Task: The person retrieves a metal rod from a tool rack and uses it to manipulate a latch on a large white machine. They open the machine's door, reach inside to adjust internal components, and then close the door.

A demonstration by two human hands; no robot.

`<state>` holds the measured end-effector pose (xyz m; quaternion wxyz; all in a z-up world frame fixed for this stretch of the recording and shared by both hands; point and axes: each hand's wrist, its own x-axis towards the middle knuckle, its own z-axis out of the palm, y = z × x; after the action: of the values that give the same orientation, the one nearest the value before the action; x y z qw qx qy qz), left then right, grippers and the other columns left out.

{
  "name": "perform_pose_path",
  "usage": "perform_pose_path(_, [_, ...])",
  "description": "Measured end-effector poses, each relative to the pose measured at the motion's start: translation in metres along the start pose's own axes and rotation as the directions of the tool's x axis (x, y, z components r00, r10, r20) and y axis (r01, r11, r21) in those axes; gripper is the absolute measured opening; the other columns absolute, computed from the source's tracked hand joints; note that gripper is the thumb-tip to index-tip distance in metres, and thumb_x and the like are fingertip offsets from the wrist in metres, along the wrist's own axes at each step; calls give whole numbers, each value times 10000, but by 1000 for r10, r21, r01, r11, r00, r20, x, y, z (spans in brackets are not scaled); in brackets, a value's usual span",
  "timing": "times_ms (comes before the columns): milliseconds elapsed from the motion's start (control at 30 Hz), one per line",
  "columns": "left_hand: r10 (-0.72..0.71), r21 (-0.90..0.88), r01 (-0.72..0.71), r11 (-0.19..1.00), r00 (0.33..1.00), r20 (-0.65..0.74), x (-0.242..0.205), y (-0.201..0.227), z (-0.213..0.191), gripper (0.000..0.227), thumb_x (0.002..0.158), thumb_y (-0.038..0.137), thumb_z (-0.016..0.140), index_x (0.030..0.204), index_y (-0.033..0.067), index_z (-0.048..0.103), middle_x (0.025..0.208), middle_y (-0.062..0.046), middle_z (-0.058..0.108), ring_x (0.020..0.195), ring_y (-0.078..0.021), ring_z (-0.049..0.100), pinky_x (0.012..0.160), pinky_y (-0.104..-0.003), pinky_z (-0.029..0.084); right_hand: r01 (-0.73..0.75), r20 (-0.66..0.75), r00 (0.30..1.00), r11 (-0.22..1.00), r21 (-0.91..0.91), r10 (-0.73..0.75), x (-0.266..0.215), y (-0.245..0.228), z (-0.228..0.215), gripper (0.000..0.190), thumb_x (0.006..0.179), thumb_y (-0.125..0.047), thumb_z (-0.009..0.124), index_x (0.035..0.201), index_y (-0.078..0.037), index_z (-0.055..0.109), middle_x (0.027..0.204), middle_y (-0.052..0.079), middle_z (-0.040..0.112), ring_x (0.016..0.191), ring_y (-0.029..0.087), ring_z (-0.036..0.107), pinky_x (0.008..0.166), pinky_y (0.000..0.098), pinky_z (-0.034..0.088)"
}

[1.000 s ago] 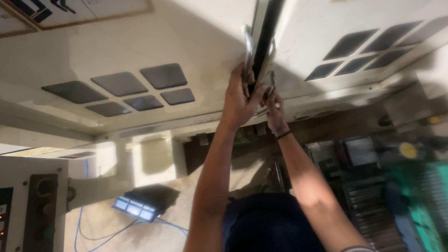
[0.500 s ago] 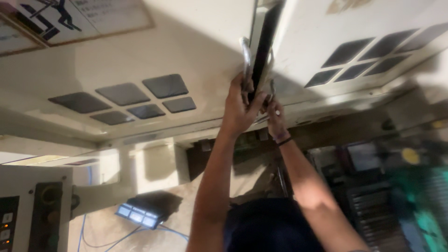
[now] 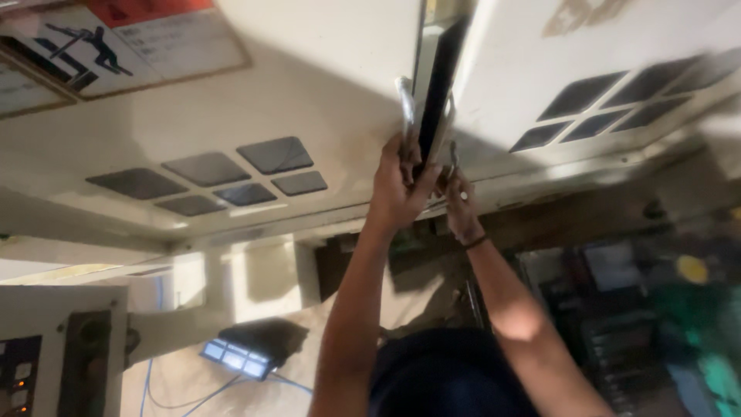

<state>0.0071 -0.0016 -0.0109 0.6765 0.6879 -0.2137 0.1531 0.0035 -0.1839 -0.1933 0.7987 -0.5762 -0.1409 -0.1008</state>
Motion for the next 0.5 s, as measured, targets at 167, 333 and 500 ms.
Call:
perform_pose_path(167, [-127,27,126,992,992,25,0,2,0,527,955,110,754,1374,-13,459,935,-2,524,698,-67,501,569,-230,439,-27,-20,999,998,-56,26,-1,-6,1,495,1121,-515,466,1239,-49,582,903,-37,504,795,90,432,726,282,397])
perform_pose_path(333, [-86,36,86,996,996,7,1,3,-2,484,943,102,769,1329,4,495,932,2,520,720,-84,493,617,-242,439,-64,-31,998,997,-41,63,-4,4,-6,529,1079,-527,482,1268,-42,577,942,-37,535,827,79,452,732,276,408])
perform_pose_path(500, [-58,39,60,997,998,-33,3,-1,2,436,942,104,773,1281,9,516,857,8,508,710,-92,477,621,-243,433,-80,-31,996,995,52,82,-4,10,-11,471,1126,-503,502,1159,-39,573,869,-44,474,770,75,391,691,270,357])
